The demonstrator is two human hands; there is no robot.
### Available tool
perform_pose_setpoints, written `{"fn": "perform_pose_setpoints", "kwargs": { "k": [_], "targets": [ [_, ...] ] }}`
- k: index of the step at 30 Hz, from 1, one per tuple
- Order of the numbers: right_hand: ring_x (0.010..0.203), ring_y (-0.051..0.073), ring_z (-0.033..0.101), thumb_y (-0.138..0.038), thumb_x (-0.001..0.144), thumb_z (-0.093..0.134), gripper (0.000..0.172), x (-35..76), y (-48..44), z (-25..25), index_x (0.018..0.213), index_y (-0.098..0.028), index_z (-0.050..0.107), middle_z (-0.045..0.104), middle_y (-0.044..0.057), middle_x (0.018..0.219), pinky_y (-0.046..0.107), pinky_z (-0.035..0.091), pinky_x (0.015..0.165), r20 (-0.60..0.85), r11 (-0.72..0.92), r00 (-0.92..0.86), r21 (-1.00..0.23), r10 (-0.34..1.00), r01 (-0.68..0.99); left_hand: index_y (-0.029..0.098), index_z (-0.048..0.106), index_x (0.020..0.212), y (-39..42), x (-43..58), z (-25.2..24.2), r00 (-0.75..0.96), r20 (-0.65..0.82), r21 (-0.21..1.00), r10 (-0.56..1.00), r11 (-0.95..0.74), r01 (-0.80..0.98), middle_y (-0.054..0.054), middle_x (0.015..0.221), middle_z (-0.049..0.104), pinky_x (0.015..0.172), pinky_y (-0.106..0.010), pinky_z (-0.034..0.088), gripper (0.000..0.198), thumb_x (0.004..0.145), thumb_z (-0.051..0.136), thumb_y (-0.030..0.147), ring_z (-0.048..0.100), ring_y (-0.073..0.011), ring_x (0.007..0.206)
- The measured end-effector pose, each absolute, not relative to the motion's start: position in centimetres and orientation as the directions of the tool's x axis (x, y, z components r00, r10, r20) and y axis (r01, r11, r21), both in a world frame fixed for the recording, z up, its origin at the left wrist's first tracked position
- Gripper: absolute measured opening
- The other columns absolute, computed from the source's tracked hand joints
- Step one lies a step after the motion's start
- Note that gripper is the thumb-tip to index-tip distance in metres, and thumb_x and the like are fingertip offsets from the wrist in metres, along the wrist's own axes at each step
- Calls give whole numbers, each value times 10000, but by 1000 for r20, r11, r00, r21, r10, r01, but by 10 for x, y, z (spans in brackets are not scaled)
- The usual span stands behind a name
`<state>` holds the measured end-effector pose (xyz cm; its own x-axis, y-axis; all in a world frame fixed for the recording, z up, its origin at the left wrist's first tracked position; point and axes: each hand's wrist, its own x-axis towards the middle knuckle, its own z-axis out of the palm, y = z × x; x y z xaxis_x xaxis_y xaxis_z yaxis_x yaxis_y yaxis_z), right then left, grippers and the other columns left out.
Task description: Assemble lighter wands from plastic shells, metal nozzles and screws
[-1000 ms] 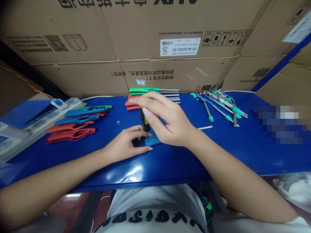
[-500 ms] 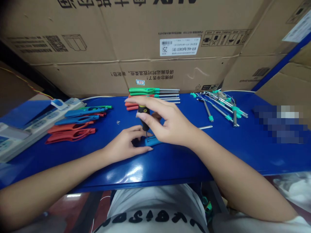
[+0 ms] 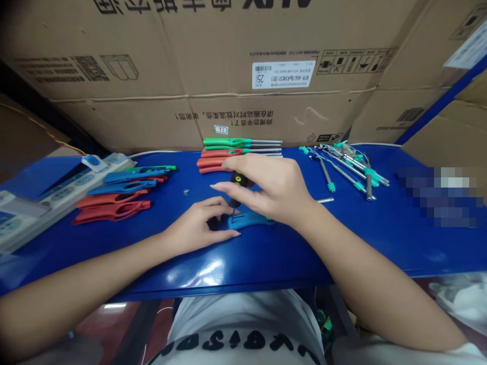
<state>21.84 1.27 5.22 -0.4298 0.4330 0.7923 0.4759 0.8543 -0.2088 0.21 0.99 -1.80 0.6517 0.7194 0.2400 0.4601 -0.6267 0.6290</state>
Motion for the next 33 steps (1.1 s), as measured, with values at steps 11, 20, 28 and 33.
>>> {"fn": "perform_pose_setpoints", "kwargs": {
  "k": [11,20,28,33],
  "targets": [
    [909,204,728,-414,912,676,349,216,12,47,1200,-218,685,762,65,1092,314,584,823,764,818,-433,-209,478,536,205,705,1142,10,2,-18,649,251,624,718,-633,458,-23,1002,646,753,-292,531,391,828,778,426,625,-142,778],
    [858,179,719,-379,957,613,256,216,12,50,1138,-222,704,759,57,1013,297,585,764,768,844,-413,-297,489,447,211,713,1144,10,2,-17,647,239,624,724,-625,469,-27,1001,651,759,-298,539,394,827,774,437,634,-151,785],
    [886,148,712,-276,1070,312,414,215,10,52,1431,-209,502,705,85,1212,296,586,770,626,825,-539,-466,564,321,205,712,1155,9,2,-15,652,218,623,726,-618,479,-33,1014,651,757,-293,535,400,839,760,444,627,-151,782],
    [924,191,722,-381,965,602,295,218,13,49,1191,-207,676,757,68,1055,307,577,817,742,871,-509,-208,436,444,214,704,1172,10,2,-18,654,248,606,714,-641,470,-32,1011,660,780,-299,537,403,832,773,420,626,-155,795]
  ]
}}
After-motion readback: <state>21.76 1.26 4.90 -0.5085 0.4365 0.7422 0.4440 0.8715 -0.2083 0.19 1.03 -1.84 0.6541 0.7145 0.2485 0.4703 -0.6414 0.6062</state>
